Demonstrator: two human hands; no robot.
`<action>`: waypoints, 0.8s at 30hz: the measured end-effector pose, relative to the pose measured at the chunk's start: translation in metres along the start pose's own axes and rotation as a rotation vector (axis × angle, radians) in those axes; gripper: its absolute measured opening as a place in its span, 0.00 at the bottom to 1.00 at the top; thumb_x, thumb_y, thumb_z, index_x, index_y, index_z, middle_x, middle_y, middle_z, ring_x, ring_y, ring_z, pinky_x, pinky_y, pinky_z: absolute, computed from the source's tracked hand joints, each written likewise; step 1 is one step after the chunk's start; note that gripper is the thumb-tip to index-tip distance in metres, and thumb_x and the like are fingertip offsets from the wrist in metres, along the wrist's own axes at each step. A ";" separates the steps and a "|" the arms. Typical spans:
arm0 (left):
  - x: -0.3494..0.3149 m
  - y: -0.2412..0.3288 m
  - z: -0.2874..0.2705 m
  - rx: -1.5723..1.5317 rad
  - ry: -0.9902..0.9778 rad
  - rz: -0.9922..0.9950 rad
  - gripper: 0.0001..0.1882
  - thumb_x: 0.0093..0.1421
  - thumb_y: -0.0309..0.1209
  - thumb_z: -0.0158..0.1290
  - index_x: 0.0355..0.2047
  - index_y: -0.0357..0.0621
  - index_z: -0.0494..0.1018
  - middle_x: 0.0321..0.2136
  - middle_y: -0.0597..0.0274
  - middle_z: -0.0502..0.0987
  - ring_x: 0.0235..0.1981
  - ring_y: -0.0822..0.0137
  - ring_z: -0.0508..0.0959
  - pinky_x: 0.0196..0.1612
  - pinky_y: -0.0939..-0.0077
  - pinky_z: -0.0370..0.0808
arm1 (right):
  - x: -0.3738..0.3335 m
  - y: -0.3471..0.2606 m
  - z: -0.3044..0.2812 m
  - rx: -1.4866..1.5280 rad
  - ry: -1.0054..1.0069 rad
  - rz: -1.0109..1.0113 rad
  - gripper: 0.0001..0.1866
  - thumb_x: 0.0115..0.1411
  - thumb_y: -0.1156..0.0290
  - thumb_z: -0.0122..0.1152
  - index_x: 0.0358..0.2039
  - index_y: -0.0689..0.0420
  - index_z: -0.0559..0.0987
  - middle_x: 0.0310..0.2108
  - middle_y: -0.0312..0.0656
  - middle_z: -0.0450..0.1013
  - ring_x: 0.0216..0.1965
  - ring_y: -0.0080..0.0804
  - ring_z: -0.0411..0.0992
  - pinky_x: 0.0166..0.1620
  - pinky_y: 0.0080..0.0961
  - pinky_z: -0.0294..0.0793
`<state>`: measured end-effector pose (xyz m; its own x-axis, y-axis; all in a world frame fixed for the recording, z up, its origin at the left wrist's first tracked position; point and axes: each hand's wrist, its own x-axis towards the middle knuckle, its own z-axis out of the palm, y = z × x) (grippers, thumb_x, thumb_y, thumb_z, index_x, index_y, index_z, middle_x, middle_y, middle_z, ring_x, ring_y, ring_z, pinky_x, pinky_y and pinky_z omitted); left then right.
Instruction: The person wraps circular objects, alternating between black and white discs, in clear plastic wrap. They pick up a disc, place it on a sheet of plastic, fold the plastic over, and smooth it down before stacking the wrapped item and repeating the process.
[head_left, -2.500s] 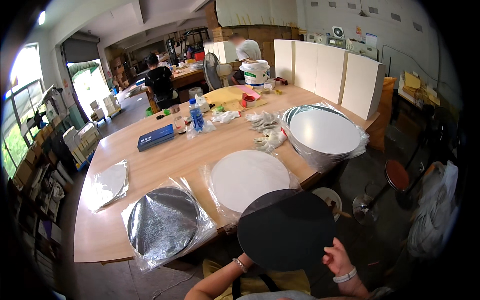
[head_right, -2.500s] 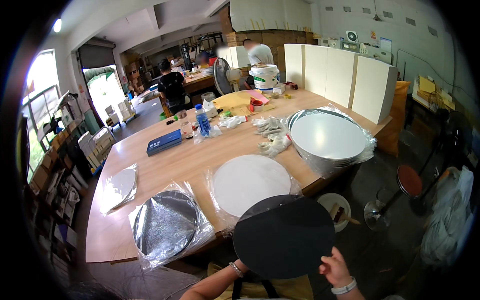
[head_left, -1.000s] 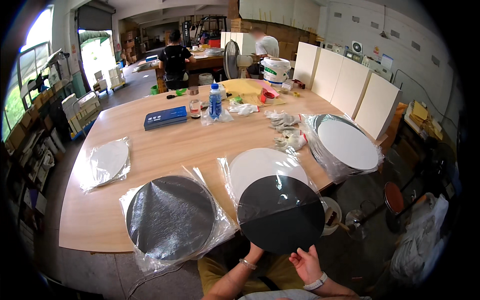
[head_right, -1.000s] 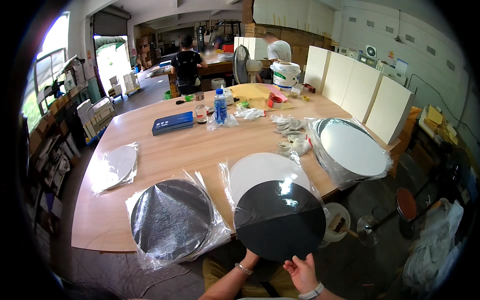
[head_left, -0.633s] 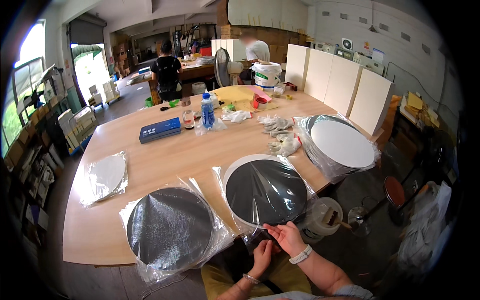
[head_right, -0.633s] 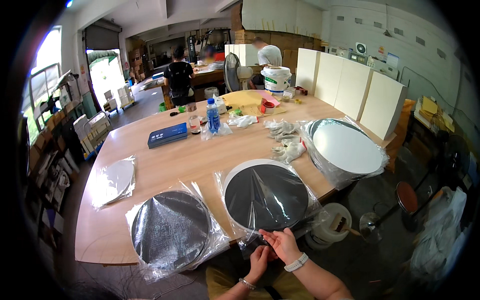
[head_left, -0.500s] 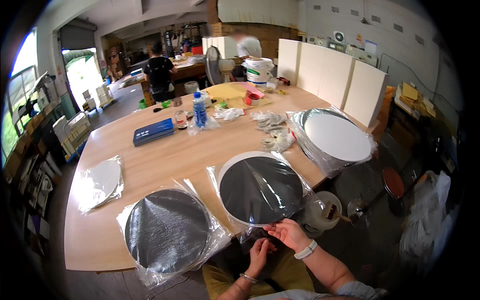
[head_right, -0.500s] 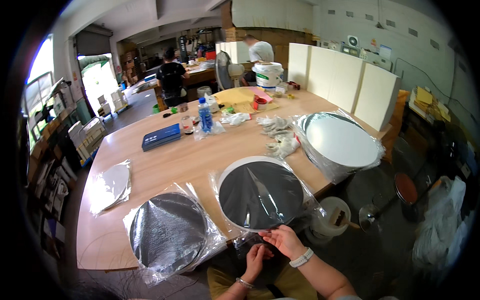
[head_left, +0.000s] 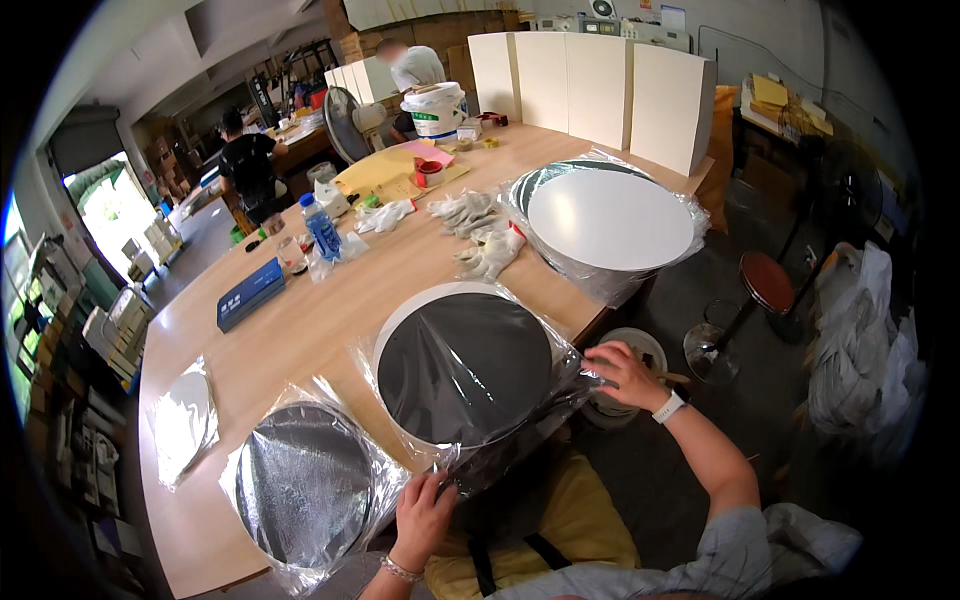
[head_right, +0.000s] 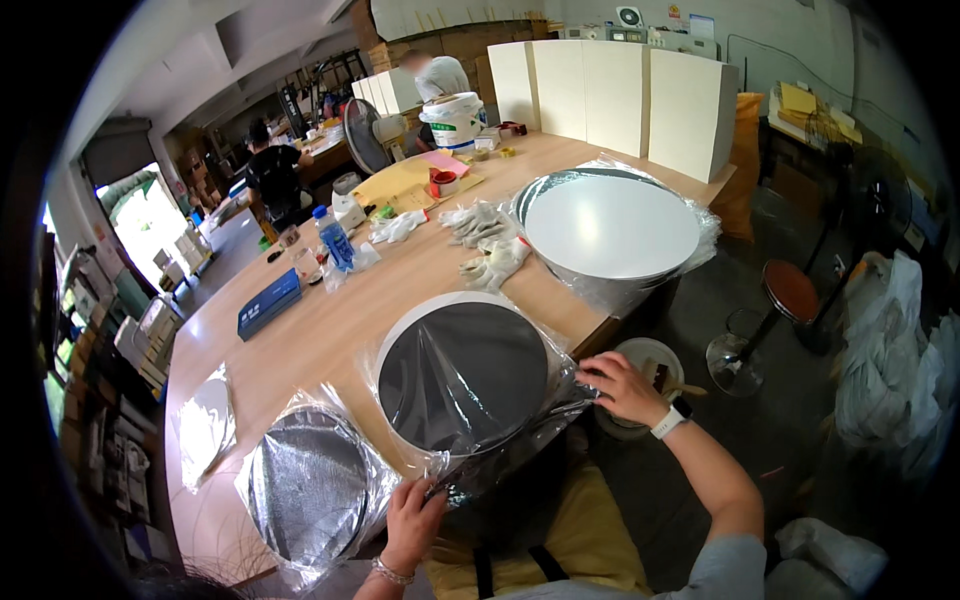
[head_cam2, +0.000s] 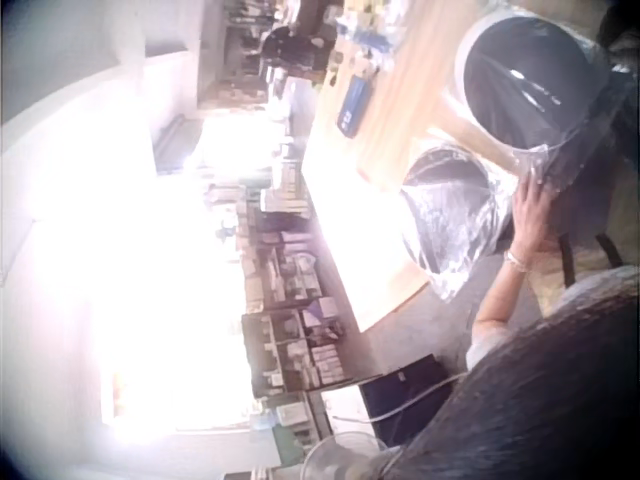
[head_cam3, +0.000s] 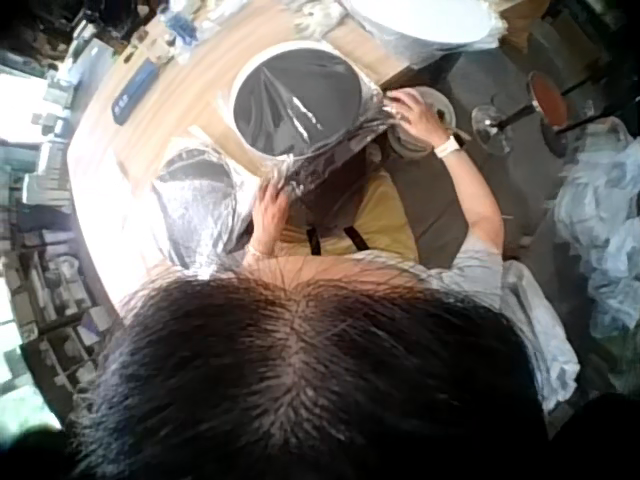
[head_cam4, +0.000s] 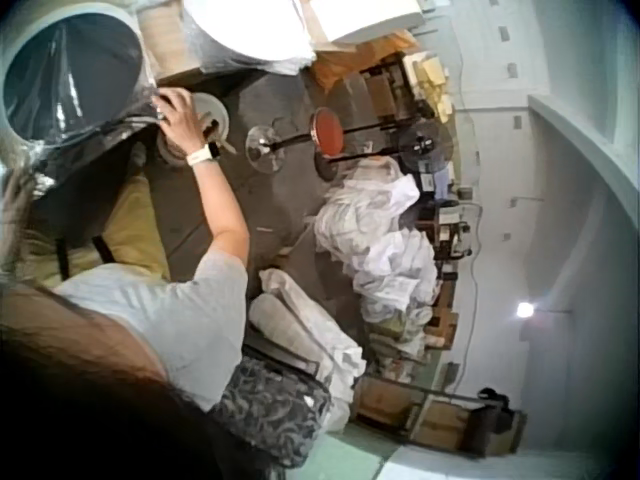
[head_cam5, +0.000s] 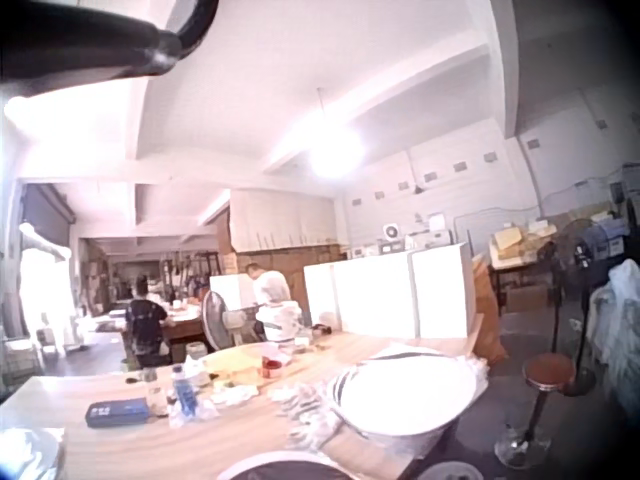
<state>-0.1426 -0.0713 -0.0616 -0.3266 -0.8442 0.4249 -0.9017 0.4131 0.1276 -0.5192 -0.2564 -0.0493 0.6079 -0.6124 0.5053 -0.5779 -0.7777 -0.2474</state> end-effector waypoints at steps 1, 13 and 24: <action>0.003 -0.005 -0.001 -0.044 -0.009 0.046 0.15 0.46 0.32 0.59 0.36 0.47 0.74 0.40 0.63 0.72 0.42 0.61 0.72 0.43 0.65 0.71 | 0.004 0.013 0.005 0.032 0.019 -0.117 0.17 0.42 0.75 0.67 0.36 0.54 0.79 0.44 0.34 0.72 0.47 0.35 0.65 0.49 0.30 0.67; 0.019 0.001 0.001 -0.215 0.010 -0.329 0.03 0.55 0.26 0.54 0.26 0.44 0.70 0.19 0.59 0.75 0.22 0.56 0.75 0.25 0.64 0.71 | 0.030 0.065 0.010 0.501 -0.016 0.157 0.07 0.53 0.67 0.60 0.24 0.57 0.80 0.22 0.35 0.75 0.28 0.32 0.71 0.34 0.27 0.70; 0.043 -0.001 0.036 -0.251 0.005 -0.783 0.13 0.54 0.36 0.56 0.21 0.38 0.75 0.16 0.54 0.77 0.19 0.57 0.78 0.25 0.67 0.73 | 0.040 0.068 0.077 0.167 0.143 0.391 0.09 0.47 0.65 0.60 0.17 0.55 0.75 0.16 0.41 0.72 0.22 0.40 0.73 0.27 0.34 0.71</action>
<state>-0.1662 -0.1202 -0.0756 0.3722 -0.9185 0.1337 -0.7774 -0.2299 0.5854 -0.4923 -0.3448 -0.1098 0.2729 -0.8485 0.4534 -0.6465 -0.5107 -0.5667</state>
